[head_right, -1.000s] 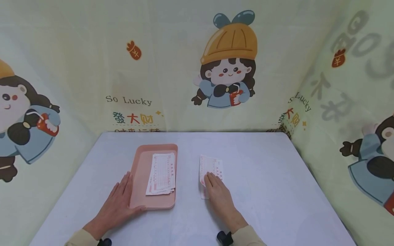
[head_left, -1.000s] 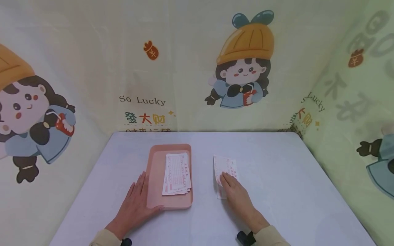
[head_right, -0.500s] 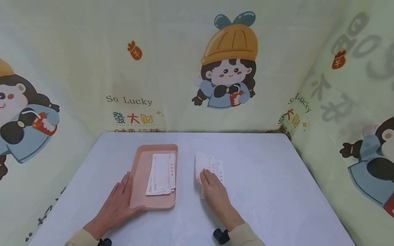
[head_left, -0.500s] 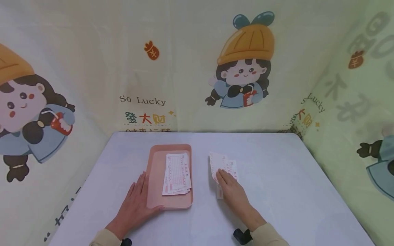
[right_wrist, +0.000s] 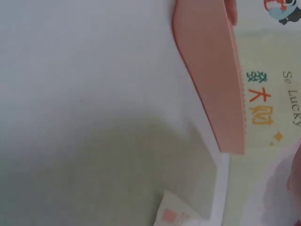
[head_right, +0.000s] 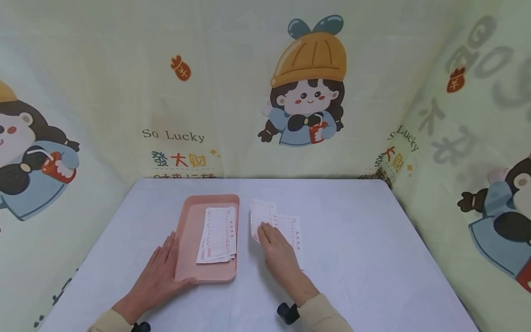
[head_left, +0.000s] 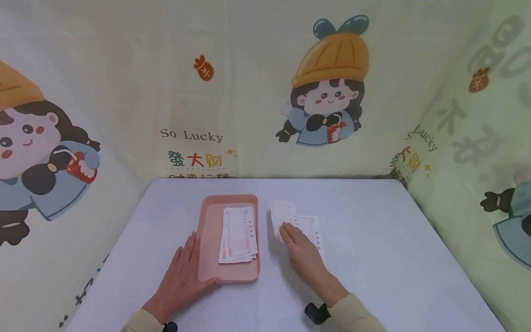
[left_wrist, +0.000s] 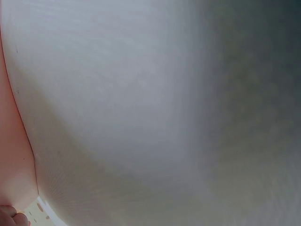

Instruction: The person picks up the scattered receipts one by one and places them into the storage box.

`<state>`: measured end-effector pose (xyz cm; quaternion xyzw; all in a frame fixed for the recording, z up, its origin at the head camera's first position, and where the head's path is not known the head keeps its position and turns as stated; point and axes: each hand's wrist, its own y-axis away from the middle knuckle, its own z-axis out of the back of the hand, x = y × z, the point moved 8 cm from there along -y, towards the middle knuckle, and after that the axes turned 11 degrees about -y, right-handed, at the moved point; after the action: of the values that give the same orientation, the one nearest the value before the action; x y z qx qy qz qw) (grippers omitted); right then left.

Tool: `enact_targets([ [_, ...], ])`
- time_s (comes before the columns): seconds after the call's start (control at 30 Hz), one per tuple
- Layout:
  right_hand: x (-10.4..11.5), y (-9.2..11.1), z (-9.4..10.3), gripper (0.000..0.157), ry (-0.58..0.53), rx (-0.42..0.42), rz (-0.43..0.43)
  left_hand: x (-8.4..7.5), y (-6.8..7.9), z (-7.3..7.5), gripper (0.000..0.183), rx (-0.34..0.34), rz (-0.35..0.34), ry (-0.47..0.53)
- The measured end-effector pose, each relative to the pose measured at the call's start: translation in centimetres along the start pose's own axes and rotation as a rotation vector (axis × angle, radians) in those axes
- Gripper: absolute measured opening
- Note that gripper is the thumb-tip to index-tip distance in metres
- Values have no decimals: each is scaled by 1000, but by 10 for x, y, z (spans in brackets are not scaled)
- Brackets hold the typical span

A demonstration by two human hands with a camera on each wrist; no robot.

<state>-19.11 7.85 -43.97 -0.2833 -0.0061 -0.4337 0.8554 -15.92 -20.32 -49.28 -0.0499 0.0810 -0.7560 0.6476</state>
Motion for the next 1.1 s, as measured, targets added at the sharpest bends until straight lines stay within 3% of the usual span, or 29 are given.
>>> enact_targets([
  [0.1, 7, -6, 0, 56, 3, 10, 14, 1, 0, 0, 130, -6, -1, 5],
  [0.4, 26, -19, -6, 56, 14, 67, 39, 2, -2, -5, 131, 63, 10, 12],
  [1.1, 70, -39, -32, 65, -51, 195, 100, 2, 0, -3, 129, 10, -8, 3],
])
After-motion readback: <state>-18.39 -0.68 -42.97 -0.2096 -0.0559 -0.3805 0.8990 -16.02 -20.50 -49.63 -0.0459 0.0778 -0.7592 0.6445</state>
